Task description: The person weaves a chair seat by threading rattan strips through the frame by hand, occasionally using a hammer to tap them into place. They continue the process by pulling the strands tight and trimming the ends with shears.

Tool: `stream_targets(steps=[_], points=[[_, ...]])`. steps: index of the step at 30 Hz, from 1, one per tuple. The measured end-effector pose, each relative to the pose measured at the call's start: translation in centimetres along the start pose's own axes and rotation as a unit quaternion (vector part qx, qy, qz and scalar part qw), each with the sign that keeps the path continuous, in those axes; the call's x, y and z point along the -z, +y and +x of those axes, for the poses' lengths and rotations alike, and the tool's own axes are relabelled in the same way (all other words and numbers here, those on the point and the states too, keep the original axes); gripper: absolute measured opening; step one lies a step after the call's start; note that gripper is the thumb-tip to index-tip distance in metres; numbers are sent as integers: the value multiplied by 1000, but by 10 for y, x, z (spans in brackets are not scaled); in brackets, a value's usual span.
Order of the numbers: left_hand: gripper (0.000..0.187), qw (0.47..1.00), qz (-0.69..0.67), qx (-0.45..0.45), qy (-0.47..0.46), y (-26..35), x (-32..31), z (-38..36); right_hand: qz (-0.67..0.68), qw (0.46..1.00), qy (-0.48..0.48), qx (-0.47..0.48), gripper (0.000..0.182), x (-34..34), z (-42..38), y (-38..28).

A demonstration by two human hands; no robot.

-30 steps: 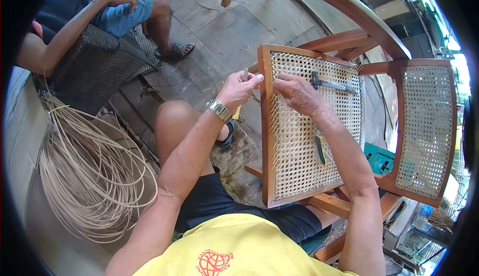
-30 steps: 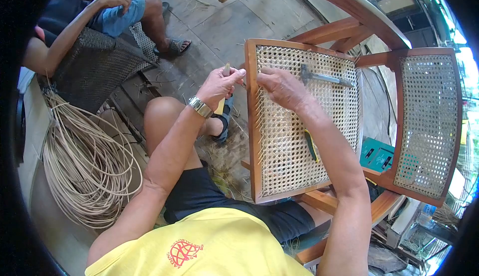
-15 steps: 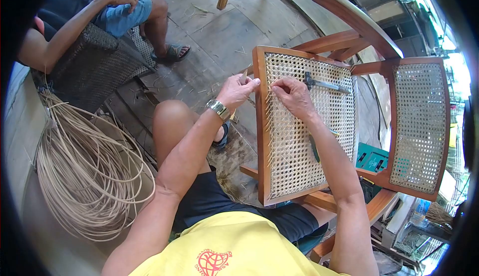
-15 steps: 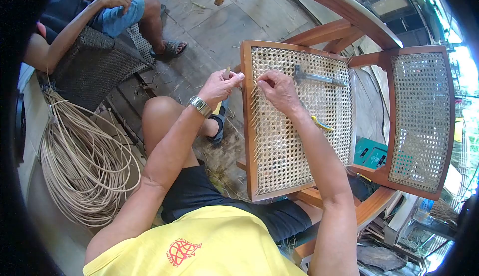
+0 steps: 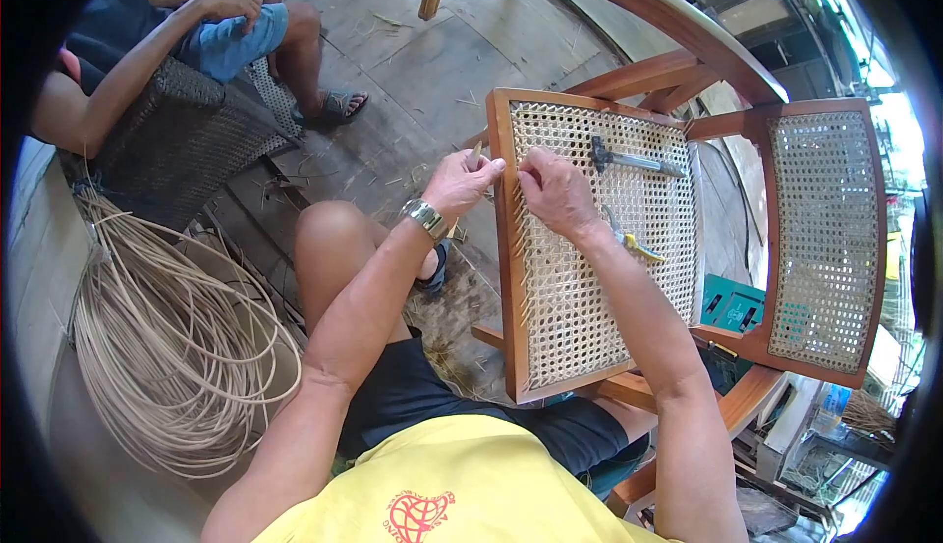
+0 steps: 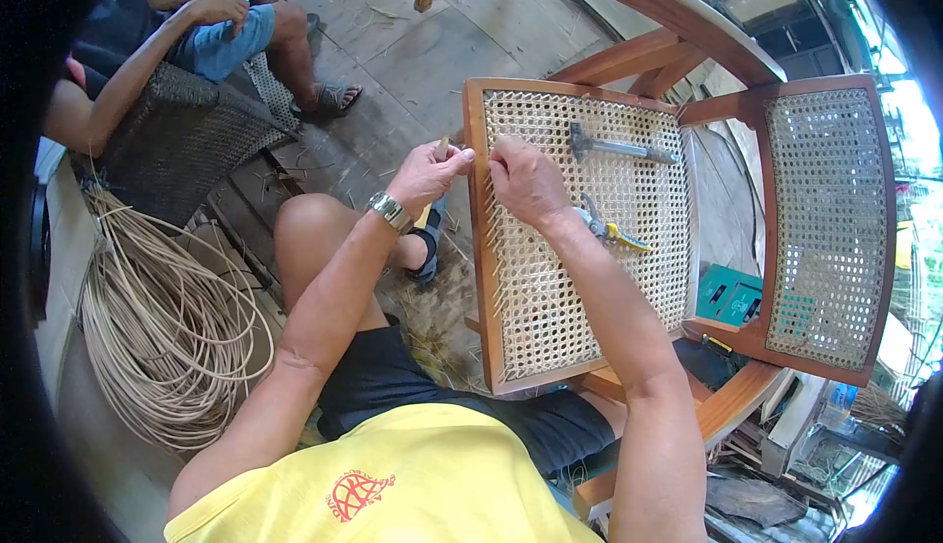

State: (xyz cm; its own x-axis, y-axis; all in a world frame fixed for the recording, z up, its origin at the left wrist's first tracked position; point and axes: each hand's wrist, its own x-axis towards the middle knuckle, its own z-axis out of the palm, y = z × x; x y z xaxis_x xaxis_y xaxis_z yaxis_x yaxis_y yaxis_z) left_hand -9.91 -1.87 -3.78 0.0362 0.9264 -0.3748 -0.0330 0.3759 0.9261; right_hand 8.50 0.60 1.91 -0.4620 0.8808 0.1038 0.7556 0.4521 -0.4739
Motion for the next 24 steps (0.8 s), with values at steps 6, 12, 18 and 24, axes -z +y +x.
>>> stream_targets(steps=[6, 12, 18, 24], points=[[30, 1000, 0, 1, -13, 2, 0, -1, 78, 992, -75, -65, 11, 10, 7, 1], [36, 1000, 8, -18, -6, 2, -3, -1, 0, 996, -71, -53, 11, 2, 10, -1], [54, 995, 31, 43, 78, 9, -12, 1, 167, 982, -58, -68, 14, 34, 6, 17], [85, 998, 53, 5, 23, -20, -26, 16, -106, 989, -4, -104, 48, 98, -25, 107]])
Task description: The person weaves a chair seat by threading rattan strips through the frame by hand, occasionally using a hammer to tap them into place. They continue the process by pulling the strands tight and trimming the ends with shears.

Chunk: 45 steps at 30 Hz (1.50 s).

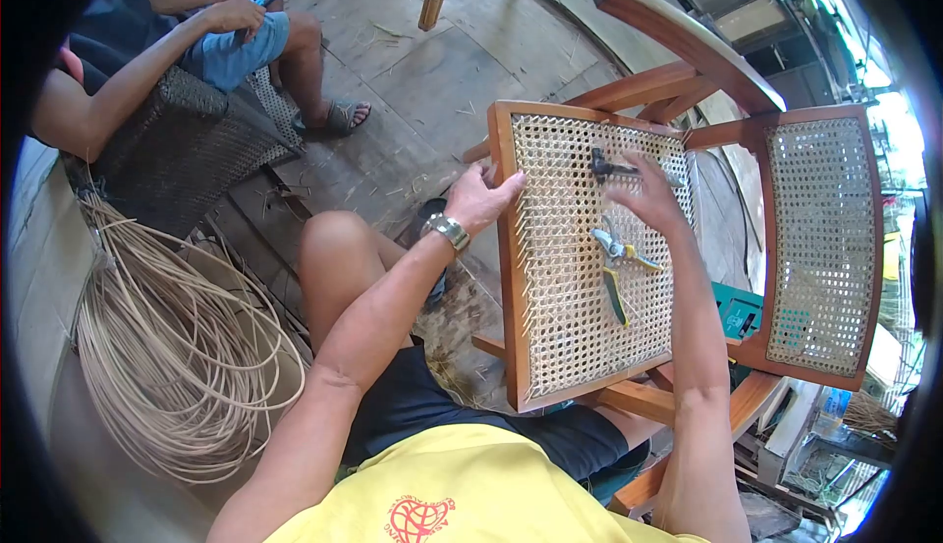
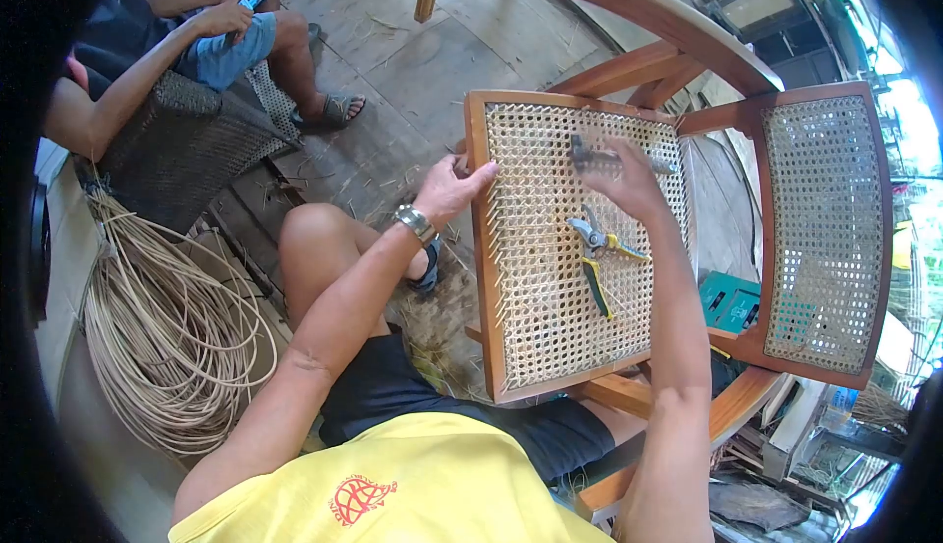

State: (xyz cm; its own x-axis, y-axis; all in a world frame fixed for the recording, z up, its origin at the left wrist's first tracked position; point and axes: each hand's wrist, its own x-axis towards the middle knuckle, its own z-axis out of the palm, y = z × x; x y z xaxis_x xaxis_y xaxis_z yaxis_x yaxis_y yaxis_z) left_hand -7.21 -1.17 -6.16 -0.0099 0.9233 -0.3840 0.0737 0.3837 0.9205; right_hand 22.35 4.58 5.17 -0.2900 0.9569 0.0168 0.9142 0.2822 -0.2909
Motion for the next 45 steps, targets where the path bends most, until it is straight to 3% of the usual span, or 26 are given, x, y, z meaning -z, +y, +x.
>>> stream_targets(steps=[4, 6, 7, 12, 13, 14, 15, 17, 21, 26, 30, 34, 36, 37, 39, 43, 45], points=[[80, 996, 77, 11, 48, 17, -5, -8, -52, 997, 29, 49, 43, -6, -14, 63], [76, 994, 98, -7, 53, 17, -3, -5, -53, 997, 52, 0, 36, -16, -13, 76], [75, 994, 98, -13, 51, 16, -3, -4, -129, 985, 104, 51, 24, -14, -14, 63], [68, 988, 112, -9, 102, 22, -16, -19, -79, 990, 95, 65, 16, -26, -22, 10], [67, 986, 96, -10, 137, 21, -22, -20, 57, 998, 24, -32, 17, -23, -22, -23], [67, 985, 98, -13, 138, 19, -22, -15, 189, 972, -51, -130, 18, -21, -24, -48], [69, 986, 102, -7, 129, 17, -22, -11, 191, 972, -48, -130, 18, -22, -23, -63], [71, 985, 120, 6, 126, 18, -25, -11, 195, 980, -32, -19, 22, -25, -21, -83], [70, 984, 129, -13, 120, 19, -20, -13, 186, 978, 35, 90, 31, -43, -15, -100], [69, 983, 93, -64, 144, 7, -24, -8, 156, 983, 65, 79, 32, -50, -16, -102], [69, 984, 95, -50, 139, 9, -24, -8, 126, 984, 80, 98, 34, -55, -16, -95], [70, 986, 91, -45, 131, 8, -23, -8, 136, 988, 32, 69, 32, -48, -8, -95], [70, 987, 85, -48, 129, 7, -23, -7, 159, 967, 130, 153, 36, -51, -8, -98], [70, 985, 88, -50, 137, 7, -24, -7, 159, 967, 128, 153, 36, -53, -8, -96], [70, 984, 94, -48, 144, 5, -24, -8, 89, 992, 42, 79, 34, -56, -9, -97], [70, 987, 68, -58, 135, 7, -23, -10, 129, 988, 38, 78, 31, -45, -8, -103], [69, 988, 49, -59, 131, 7, -23, -10, 174, 977, 85, 87, 30, -45, -9, -103]])
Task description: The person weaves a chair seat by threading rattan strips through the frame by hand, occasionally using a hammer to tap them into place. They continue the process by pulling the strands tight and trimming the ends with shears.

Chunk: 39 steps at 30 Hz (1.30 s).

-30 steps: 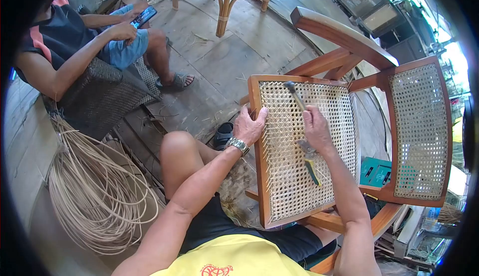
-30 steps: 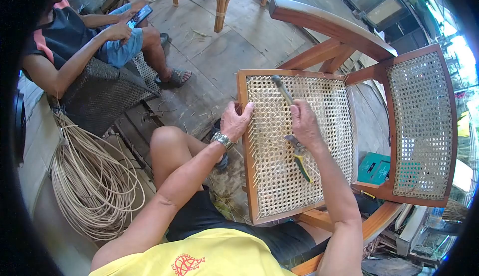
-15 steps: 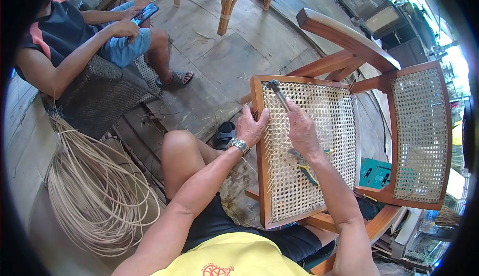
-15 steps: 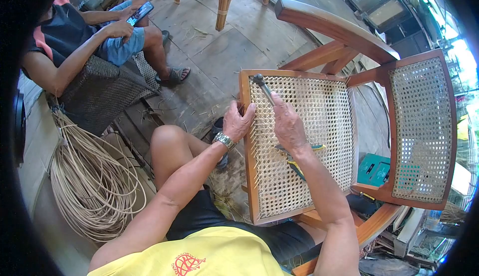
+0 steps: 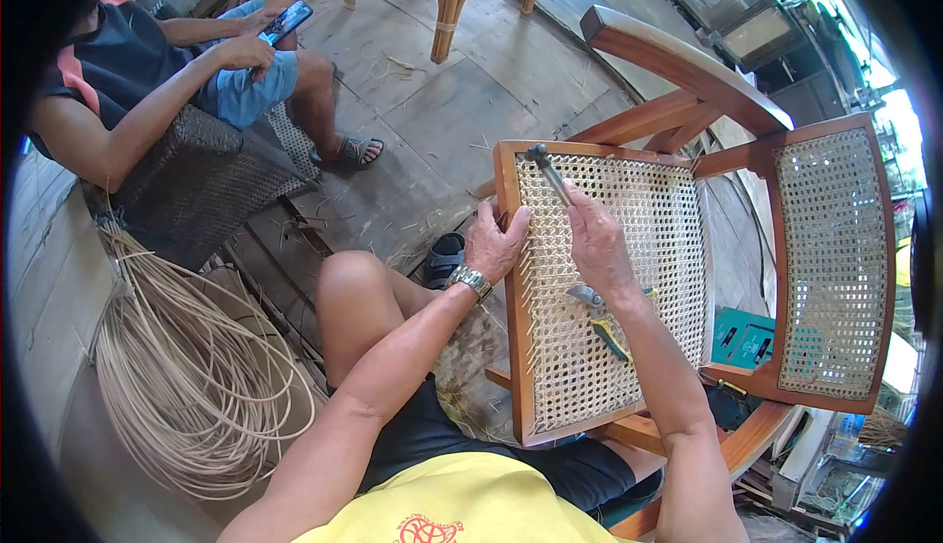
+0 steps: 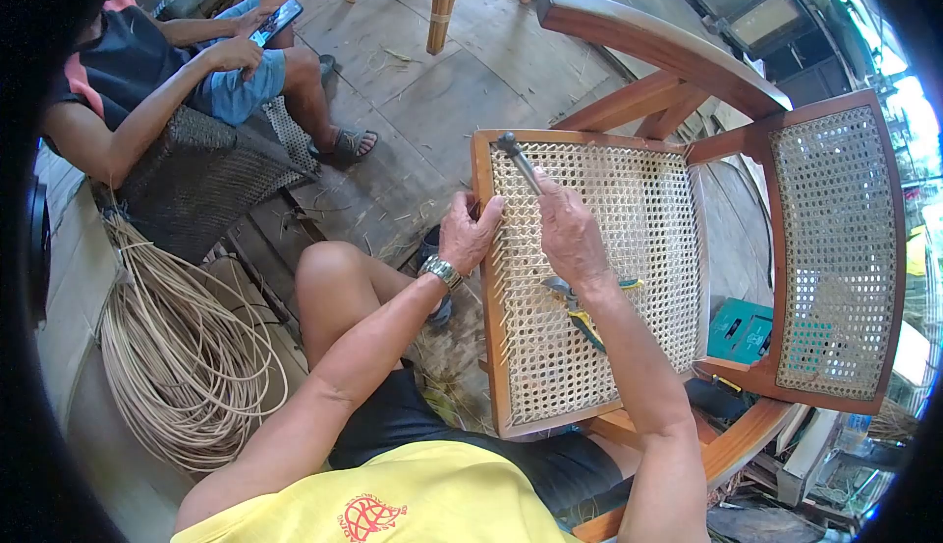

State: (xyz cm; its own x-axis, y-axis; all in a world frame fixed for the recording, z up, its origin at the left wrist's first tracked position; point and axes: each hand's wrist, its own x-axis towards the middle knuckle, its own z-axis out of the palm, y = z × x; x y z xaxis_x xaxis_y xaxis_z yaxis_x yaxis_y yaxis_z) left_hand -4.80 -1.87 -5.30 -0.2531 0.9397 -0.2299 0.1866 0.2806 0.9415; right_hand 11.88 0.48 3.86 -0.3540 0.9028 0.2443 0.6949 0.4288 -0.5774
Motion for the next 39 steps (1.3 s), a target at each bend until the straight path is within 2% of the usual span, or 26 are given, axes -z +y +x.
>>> stream_targets(steps=[3, 4, 7, 11, 13, 16, 19, 20, 24, 27, 29, 31, 35, 39], points=[[67, 1000, 7, 13, 2, 0, 0, -3, -26, 998, -54, -31, 30, -3, 1, 6], [67, 1000, 4, 16, 3, 2, 1, -3, -14, 999, -46, 24, 31, -1, 5, 9], [69, 1000, -1, 15, 10, -2, -2, -2, 20, 998, 1, 54, 32, 3, 5, 2], [71, 1000, 12, 4, 29, -11, -8, 1, 17, 1000, 3, 20, 33, 1, -13, 3], [71, 999, 16, 11, 26, -7, -7, 0, 19, 999, -37, -6, 33, 1, -18, 5], [70, 999, 21, 26, 14, -7, -4, 1, 28, 1000, 4, 9, 34, -1, -22, 7], [70, 999, 22, 22, 14, -8, -5, 1, 12, 999, -33, 34, 36, -2, -16, 5], [70, 999, 26, 13, 24, -9, -6, 1, 6, 998, -66, -12, 36, 3, -14, 4], [70, 999, 20, 17, 21, -7, -5, 2, 29, 999, -15, 16, 34, 6, -12, -3], [70, 1000, 15, 25, 7, -8, -5, 0, 4, 999, -46, 23, 35, -1, -19, 5], [70, 999, 23, 12, 30, -9, -7, 1, 6, 999, -37, 29, 36, -1, -18, 4], [70, 999, 16, 8, 31, -9, -8, 1, 38, 997, -62, -41, 36, 8, -15, -10], [68, 999, 17, 30, 9, -7, -5, 1, 42, 997, -44, -49, 35, 13, -23, -13], [67, 1000, 3, 19, 13, -8, -8, 2, 17, 999, -39, 20, 37, 8, -26, 3]])
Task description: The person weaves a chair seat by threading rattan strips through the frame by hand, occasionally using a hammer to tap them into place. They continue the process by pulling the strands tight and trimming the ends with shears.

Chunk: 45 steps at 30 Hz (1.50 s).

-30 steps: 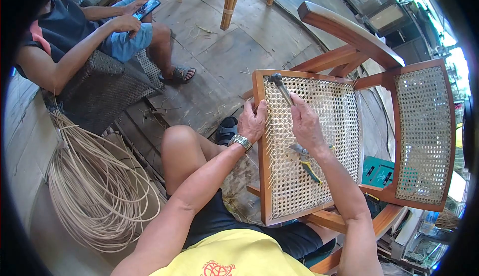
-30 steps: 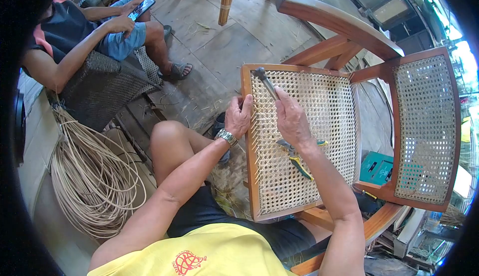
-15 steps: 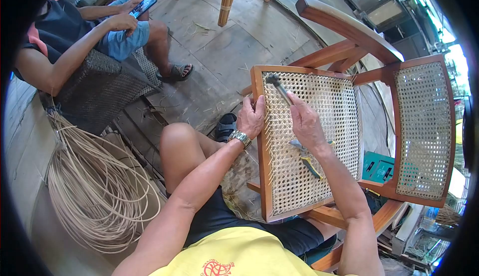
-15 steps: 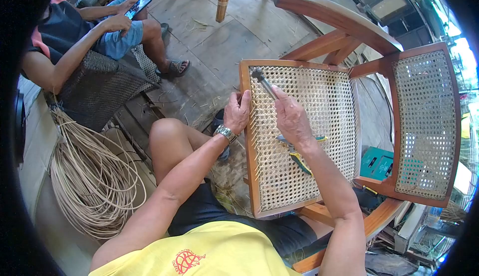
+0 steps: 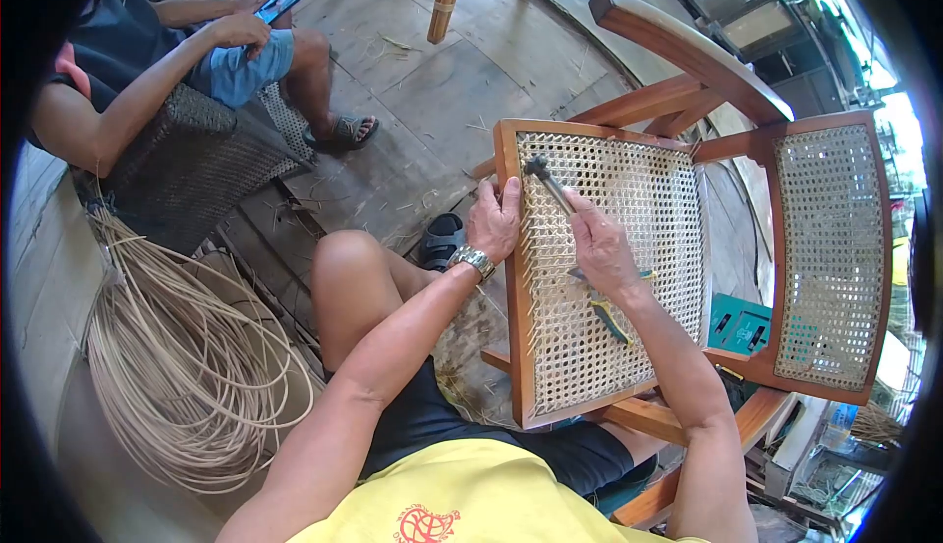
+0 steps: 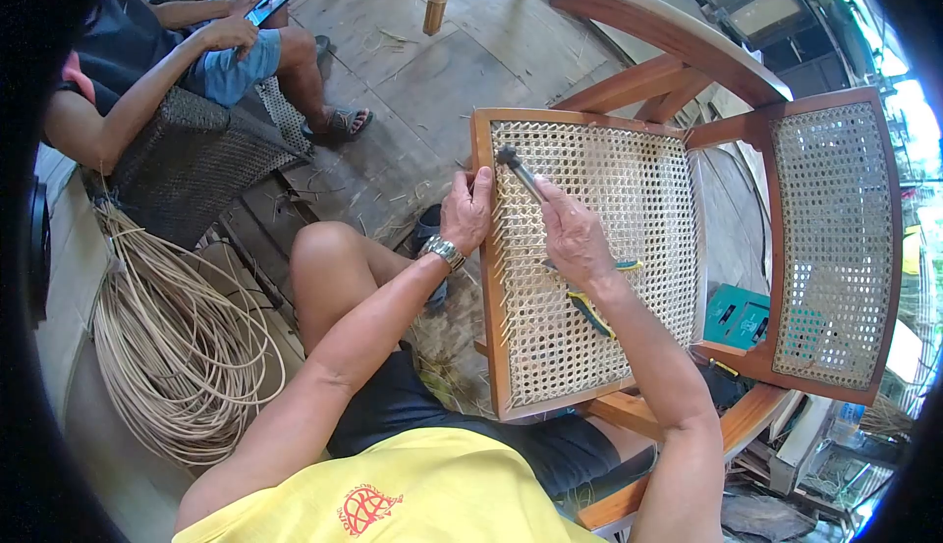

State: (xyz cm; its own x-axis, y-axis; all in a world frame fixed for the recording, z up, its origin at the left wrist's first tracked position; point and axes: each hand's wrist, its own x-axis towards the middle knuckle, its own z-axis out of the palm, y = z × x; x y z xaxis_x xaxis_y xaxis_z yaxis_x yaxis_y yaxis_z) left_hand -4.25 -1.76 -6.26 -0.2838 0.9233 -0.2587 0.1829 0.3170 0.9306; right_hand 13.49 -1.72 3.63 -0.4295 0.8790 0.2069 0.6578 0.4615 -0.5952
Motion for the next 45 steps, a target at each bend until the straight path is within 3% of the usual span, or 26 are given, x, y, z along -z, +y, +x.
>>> stream_targets(steps=[2, 4, 8, 11, 13, 16, 22, 32, 45], points=[[65, 1000, -5, -6, 17, 3, 1, -2, -6, 999, -1, 33, 38, -1, -2, 4], [64, 1000, -3, -12, 23, 1, 0, -1, 19, 999, -17, -19, 39, 2, -5, 0], [63, 1000, 13, 3, 18, 6, 1, -3, 4, 1000, -3, -18, 39, -1, -10, -7], [63, 1000, 13, -3, 19, 2, 0, -1, -13, 998, -48, -25, 37, 0, -13, -3], [62, 1000, 11, -4, 20, 1, -1, -2, 9, 999, 16, 32, 37, 0, -14, -7], [62, 1000, 8, -8, 28, 1, -1, -1, -3, 999, -6, 34, 37, -2, -16, 0], [62, 999, 10, -8, 30, -1, -2, 0, -27, 998, -58, -10, 38, 5, -26, -3], [65, 1000, 14, -8, 27, 4, 0, -2, -12, 999, -25, 16, 38, 3, -30, -8], [65, 1000, 10, -2, 21, 2, -1, 1, -17, 997, -73, -18, 32, 16, -37, -8]])
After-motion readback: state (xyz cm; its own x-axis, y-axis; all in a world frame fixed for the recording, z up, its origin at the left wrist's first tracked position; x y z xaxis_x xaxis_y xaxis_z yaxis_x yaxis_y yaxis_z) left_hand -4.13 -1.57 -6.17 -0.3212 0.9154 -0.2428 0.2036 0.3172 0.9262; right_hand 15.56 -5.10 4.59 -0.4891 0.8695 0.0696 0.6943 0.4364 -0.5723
